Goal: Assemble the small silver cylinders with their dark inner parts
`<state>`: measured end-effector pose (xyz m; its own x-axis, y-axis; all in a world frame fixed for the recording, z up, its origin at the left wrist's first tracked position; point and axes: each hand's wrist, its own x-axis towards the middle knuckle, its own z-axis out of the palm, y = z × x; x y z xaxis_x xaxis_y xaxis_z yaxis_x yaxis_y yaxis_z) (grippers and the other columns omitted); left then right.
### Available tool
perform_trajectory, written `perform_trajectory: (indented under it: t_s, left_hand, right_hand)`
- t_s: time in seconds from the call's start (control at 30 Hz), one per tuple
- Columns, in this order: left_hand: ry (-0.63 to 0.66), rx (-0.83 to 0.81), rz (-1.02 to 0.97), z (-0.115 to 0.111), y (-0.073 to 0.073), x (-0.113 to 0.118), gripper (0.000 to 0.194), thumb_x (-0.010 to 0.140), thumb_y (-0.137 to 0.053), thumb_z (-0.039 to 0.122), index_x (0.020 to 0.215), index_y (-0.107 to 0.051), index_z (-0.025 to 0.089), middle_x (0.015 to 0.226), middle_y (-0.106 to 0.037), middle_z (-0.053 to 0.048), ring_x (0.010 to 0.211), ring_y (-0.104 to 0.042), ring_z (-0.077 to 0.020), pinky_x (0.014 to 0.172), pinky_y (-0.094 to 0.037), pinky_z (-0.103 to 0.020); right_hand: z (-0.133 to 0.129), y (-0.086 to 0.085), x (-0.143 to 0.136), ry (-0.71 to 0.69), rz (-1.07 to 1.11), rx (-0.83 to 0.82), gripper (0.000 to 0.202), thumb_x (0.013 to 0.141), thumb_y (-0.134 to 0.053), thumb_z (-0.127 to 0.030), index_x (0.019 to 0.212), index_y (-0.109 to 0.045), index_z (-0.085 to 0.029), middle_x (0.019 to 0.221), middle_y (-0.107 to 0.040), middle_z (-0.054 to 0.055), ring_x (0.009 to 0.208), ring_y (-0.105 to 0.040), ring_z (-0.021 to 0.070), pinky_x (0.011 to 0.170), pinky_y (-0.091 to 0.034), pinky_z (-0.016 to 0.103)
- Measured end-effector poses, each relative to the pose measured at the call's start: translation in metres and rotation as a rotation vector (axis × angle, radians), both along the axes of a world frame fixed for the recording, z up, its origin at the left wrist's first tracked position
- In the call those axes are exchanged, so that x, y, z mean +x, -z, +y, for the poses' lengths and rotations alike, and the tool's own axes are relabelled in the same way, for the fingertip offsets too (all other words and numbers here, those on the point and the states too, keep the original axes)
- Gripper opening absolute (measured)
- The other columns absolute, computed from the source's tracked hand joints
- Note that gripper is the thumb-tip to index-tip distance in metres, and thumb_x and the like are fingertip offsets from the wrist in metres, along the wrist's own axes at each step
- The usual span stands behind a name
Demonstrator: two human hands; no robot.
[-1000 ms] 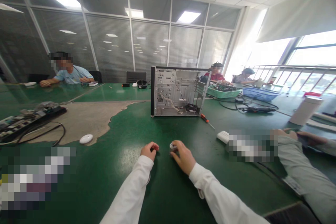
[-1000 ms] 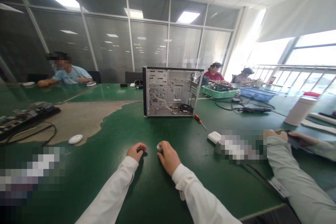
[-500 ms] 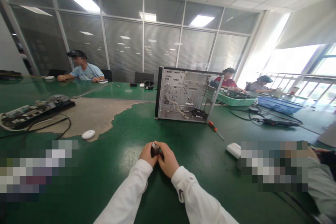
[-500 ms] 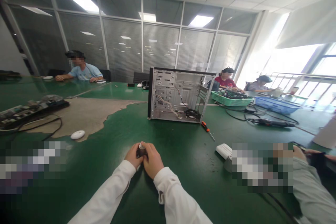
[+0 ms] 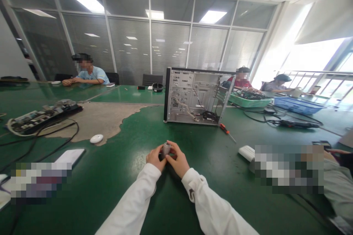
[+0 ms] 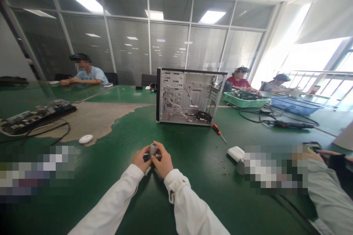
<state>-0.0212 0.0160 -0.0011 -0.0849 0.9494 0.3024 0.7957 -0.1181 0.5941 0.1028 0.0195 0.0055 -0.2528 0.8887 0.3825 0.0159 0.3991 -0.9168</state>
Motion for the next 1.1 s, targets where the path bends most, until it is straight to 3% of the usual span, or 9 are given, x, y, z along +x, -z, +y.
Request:
perform_trajectory:
  t_s: [0.27, 0.4, 0.53, 0.73, 1.1]
  left_hand:
    - [-0.046, 0.205, -0.207, 0.003, 0.006, -0.002, 0.044, 0.061, -0.058, 0.024, 0.104, -0.05, 0.017, 0.086, -0.061, -0.005, 0.082, -0.057, -0.0187, 0.072, -0.045, -0.033]
    - [-0.038, 0.269, -0.269, 0.004, 0.004, -0.005, 0.041, 0.06, -0.058, 0.025, 0.1, -0.05, 0.017, 0.088, -0.06, -0.006, 0.083, -0.056, -0.0189, 0.07, -0.046, -0.032]
    - [-0.032, 0.325, -0.327, 0.004, 0.001, -0.003, 0.037, 0.06, -0.057, 0.025, 0.096, -0.051, 0.016, 0.091, -0.06, -0.006, 0.082, -0.056, -0.0188, 0.068, -0.046, -0.031]
    - [0.0, 0.363, -0.349, 0.002, -0.003, -0.001, 0.037, 0.06, -0.056, 0.024, 0.096, -0.05, 0.017, 0.091, -0.06, -0.006, 0.083, -0.056, -0.0191, 0.066, -0.046, -0.032]
    - [0.154, 0.458, -0.23, -0.007, -0.011, 0.01, 0.037, 0.06, -0.054, 0.019, 0.097, -0.049, 0.019, 0.089, -0.057, -0.005, 0.085, -0.053, -0.0195, 0.073, -0.045, -0.035]
  right_hand:
    - [0.005, -0.001, 0.001, -0.03, 0.59, -0.512, 0.046, 0.054, -0.064, -0.016, 0.097, -0.047, -0.02, 0.075, -0.06, 0.001, 0.068, -0.058, 0.0138, 0.061, -0.046, 0.027]
    - [0.0, -0.005, 0.0, -0.072, 0.759, -0.697, 0.038, 0.051, -0.067, -0.014, 0.086, -0.051, -0.015, 0.068, -0.062, 0.002, 0.065, -0.06, 0.0151, 0.063, -0.046, 0.028]
    - [-0.001, -0.005, 0.001, -0.121, 0.806, -0.776, 0.027, 0.051, -0.066, -0.012, 0.075, -0.054, -0.014, 0.065, -0.063, 0.004, 0.066, -0.061, 0.0166, 0.067, -0.046, 0.029]
    - [-0.003, -0.007, 0.001, -0.24, 0.761, -0.911, 0.011, 0.063, -0.059, -0.017, 0.069, -0.056, -0.009, 0.066, -0.063, 0.007, 0.066, -0.06, 0.0143, 0.071, -0.046, 0.026]
    - [-0.001, -0.007, 0.001, -0.286, 0.707, -1.016, 0.038, 0.075, -0.044, -0.043, 0.069, -0.056, -0.007, 0.06, -0.062, 0.008, 0.061, -0.06, 0.0138, 0.061, -0.047, 0.024]
